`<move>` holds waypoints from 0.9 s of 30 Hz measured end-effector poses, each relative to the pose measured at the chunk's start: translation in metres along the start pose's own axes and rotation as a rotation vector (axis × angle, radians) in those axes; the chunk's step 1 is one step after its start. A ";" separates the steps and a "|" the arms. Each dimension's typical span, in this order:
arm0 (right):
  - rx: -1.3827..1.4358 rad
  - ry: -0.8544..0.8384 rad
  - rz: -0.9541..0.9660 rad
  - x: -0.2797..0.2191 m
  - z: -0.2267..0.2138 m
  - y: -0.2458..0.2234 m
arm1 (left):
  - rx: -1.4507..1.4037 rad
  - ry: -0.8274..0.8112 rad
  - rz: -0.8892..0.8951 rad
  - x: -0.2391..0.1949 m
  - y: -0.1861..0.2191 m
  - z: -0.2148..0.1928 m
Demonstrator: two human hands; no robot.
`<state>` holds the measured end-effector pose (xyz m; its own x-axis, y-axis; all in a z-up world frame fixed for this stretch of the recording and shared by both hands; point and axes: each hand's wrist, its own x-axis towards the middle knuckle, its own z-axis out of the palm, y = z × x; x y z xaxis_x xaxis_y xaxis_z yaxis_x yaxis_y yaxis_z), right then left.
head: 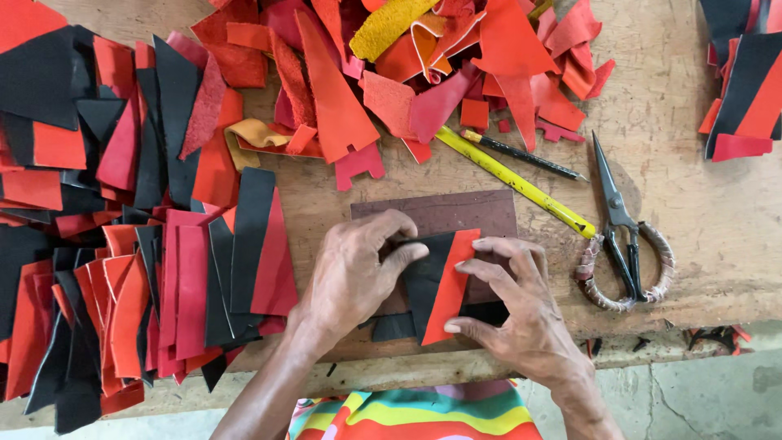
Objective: The person selects red and black material pieces from a pile, aligns them on a template, marks dimensions with a ruler and pencil, and cuts the pieces using scissors. The finished pieces are stacked on the table.
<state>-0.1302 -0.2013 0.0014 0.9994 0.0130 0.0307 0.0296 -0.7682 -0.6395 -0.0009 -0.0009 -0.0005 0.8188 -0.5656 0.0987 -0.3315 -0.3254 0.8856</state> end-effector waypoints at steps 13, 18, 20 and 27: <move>-0.030 0.020 0.003 -0.004 0.003 0.005 | -0.011 0.052 -0.064 -0.039 0.009 -0.004; -0.033 0.055 -0.012 -0.004 0.005 0.007 | -0.150 0.045 -0.186 -0.045 0.008 -0.002; -0.042 0.066 -0.024 -0.003 0.005 0.007 | -0.113 0.040 -0.187 -0.048 0.009 -0.001; -0.018 0.049 -0.042 -0.003 0.004 0.008 | 0.137 0.038 0.077 -0.052 0.002 0.013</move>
<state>-0.1332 -0.2049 -0.0069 0.9954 0.0145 0.0945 0.0705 -0.7787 -0.6234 -0.0498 0.0179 -0.0097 0.8051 -0.5642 0.1832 -0.4525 -0.3845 0.8046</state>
